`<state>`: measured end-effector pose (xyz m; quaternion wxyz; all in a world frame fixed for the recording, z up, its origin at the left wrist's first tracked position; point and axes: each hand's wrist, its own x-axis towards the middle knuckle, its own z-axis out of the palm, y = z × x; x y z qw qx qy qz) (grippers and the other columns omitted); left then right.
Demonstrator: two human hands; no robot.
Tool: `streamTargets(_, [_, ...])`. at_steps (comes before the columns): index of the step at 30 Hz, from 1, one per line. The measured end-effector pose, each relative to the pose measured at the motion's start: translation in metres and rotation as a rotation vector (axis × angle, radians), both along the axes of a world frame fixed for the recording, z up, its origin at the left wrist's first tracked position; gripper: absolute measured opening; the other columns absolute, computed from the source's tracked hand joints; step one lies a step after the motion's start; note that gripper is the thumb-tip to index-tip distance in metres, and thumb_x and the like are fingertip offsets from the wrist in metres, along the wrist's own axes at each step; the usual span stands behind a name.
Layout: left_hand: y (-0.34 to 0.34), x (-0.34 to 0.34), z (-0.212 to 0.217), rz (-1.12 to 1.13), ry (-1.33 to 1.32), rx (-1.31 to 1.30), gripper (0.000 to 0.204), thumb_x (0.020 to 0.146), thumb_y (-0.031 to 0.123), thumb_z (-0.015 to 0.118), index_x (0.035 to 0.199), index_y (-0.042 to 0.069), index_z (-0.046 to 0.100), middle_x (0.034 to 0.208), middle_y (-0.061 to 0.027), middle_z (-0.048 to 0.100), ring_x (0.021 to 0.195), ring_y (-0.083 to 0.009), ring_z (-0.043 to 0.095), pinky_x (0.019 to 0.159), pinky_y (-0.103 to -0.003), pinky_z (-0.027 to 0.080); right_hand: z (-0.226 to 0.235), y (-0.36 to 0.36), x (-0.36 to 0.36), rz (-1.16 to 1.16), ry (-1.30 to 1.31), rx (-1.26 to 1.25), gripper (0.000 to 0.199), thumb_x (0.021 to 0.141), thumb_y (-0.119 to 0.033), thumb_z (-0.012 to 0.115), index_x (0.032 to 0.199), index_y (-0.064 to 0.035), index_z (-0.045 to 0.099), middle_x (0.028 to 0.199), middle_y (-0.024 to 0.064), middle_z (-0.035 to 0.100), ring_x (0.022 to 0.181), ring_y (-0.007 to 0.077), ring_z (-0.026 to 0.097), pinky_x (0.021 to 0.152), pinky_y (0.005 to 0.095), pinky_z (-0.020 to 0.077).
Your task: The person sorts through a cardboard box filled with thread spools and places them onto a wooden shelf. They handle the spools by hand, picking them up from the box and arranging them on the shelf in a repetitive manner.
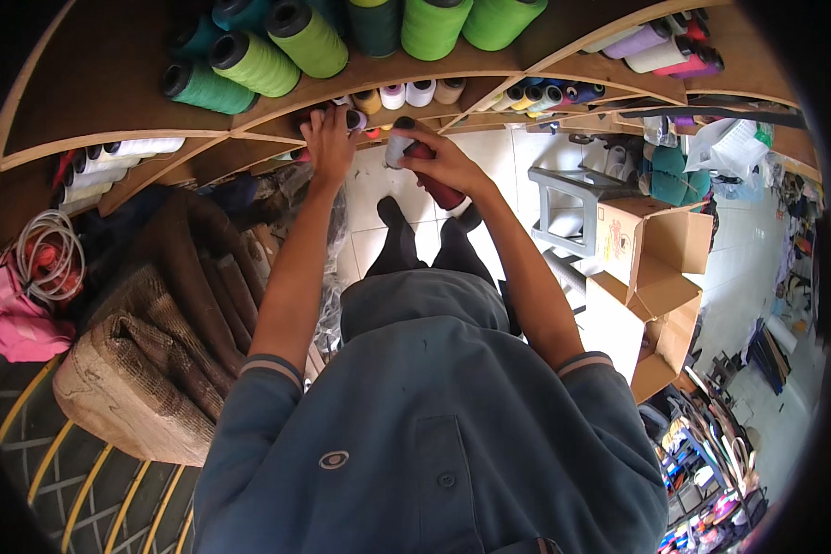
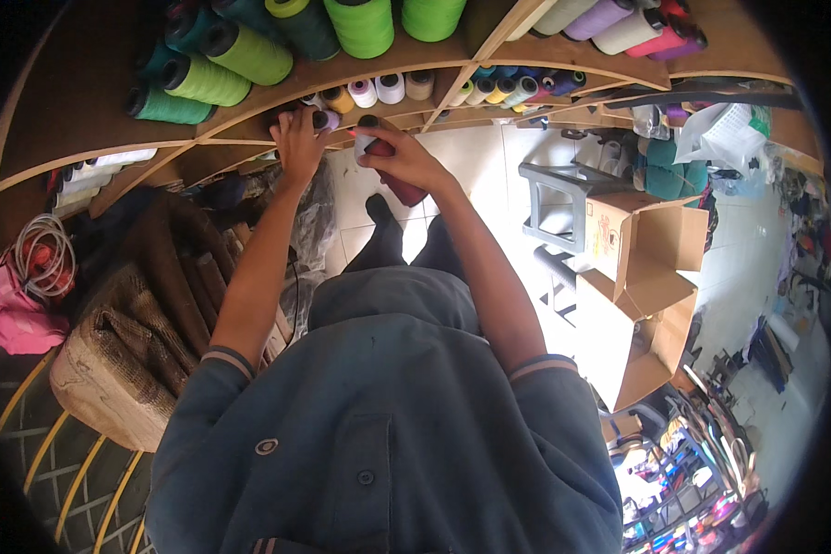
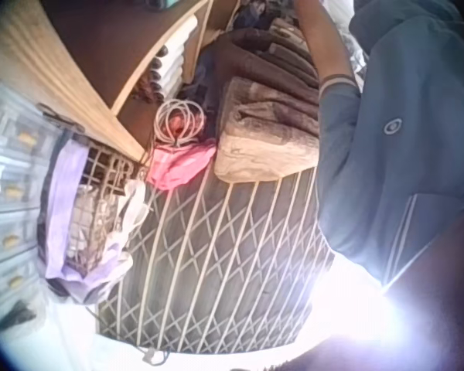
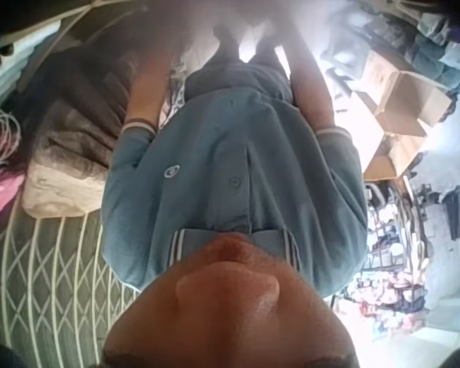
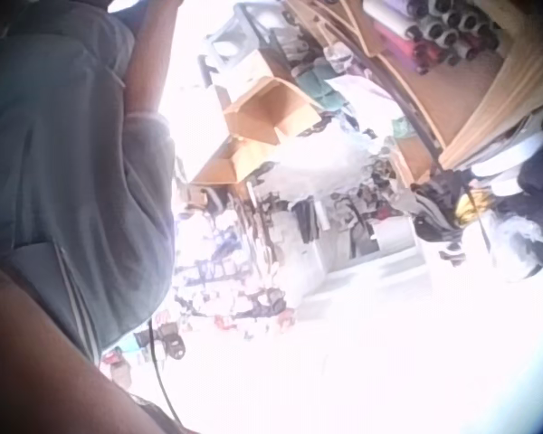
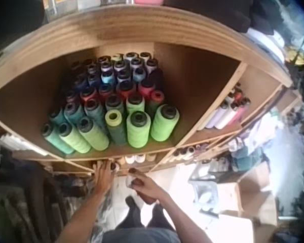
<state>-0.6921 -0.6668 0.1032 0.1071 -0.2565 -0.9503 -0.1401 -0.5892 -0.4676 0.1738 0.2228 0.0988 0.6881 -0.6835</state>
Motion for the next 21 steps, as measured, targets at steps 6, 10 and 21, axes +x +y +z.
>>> streamTargets(6, [-0.004,-0.008,0.003,0.017,-0.021,-0.092,0.049,0.068,0.023,0.073,0.112,0.01,0.055,0.111,-0.0083,0.052,0.1,-0.0286,0.045,0.078,-0.044,0.032,-0.045,-0.012,-0.015,0.164,0.406,0.526,0.068,0.078,-0.025,0.069,0.139,-0.0244,0.039,0.144,0.0205,0.027,0.105,0.0292,0.056,0.086,0.0329,0.0478])
streamTargets(10, [-0.004,-0.008,0.008,0.033,-0.017,-0.093,0.054,0.069,0.023,0.072,0.119,0.013,0.054,0.113,-0.01,0.049,0.1,-0.0294,0.044,0.077,-0.043,0.033,-0.045,-0.019,-0.022,0.227,0.405,0.632,0.07,0.075,-0.033,0.066,0.139,-0.0304,0.037,0.148,0.025,0.018,0.119,0.0379,0.048,0.097,0.0389,0.0417])
streamTargets(21, [0.002,0.051,-0.027,0.158,-0.294,0.396,0.025,0.076,0.011,0.062,0.101,0.008,0.06,0.091,-0.0115,0.059,0.084,-0.0302,0.056,0.071,-0.042,0.044,-0.055,-0.029,-0.026,0.255,0.486,0.815,0.077,0.071,-0.019,0.067,0.14,-0.0331,0.035,0.149,0.0193,0.02,0.083,0.0276,0.066,0.07,0.0372,0.0543])
